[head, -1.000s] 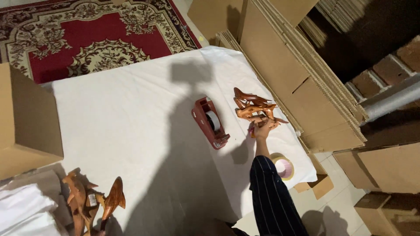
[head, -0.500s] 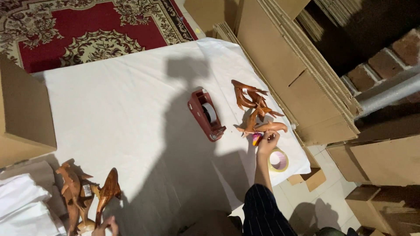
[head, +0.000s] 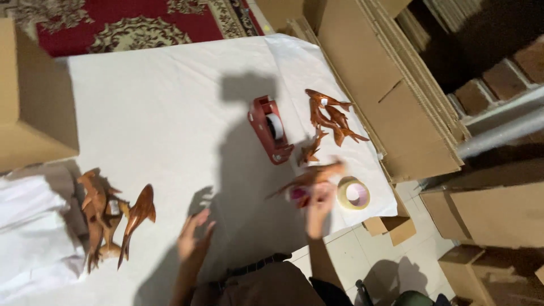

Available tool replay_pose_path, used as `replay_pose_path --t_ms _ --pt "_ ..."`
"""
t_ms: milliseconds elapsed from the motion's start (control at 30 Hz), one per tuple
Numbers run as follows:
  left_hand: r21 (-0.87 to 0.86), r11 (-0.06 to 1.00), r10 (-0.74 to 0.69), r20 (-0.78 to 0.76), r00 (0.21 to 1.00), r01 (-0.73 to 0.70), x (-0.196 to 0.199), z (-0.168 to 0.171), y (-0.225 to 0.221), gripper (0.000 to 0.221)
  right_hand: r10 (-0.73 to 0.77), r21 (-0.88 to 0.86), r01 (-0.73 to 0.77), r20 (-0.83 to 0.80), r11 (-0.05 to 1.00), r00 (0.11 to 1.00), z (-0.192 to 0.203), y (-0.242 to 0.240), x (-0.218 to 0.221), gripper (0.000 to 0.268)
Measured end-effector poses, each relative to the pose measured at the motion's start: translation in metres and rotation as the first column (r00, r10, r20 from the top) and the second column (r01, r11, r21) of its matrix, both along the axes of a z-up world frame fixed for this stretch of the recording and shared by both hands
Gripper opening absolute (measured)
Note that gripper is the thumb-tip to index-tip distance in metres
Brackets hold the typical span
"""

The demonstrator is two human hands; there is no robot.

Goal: Cleaning and detailing wooden fish figurines using a small hand tool on a workspace

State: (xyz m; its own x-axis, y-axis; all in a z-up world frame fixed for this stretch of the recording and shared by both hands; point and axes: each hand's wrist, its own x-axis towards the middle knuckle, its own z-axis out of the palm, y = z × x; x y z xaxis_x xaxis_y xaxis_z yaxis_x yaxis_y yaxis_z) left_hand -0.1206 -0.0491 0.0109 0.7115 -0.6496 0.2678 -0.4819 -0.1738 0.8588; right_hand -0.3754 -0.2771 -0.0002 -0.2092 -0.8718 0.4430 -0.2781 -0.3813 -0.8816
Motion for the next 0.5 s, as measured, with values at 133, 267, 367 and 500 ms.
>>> replay_pose_path --t_ms 133,267,367,500 --pt "0.221 0.928 -0.215 -0.339 0.916 0.299 -0.018 0.018 -0.035 0.068 0.287 0.554 -0.568 0.513 0.609 0.809 0.038 0.063 0.079 0.026" --pt "0.578 0.683 -0.124 -0.511 0.851 0.447 -0.023 0.075 -0.045 0.080 0.791 0.576 -0.673 0.073 0.464 0.608 -0.102 0.090 0.083 0.016" --pt "0.630 0.659 -0.054 -0.507 0.860 0.412 -0.013 0.057 -0.030 0.061 0.906 0.602 -0.696 -0.123 0.392 0.404 -0.081 0.088 0.075 0.045" --pt "0.681 0.606 -0.077 -0.465 0.882 0.412 -0.010 0.014 -0.028 0.053 0.763 0.627 -0.533 -0.159 0.568 0.627 -0.067 0.059 0.070 0.028"
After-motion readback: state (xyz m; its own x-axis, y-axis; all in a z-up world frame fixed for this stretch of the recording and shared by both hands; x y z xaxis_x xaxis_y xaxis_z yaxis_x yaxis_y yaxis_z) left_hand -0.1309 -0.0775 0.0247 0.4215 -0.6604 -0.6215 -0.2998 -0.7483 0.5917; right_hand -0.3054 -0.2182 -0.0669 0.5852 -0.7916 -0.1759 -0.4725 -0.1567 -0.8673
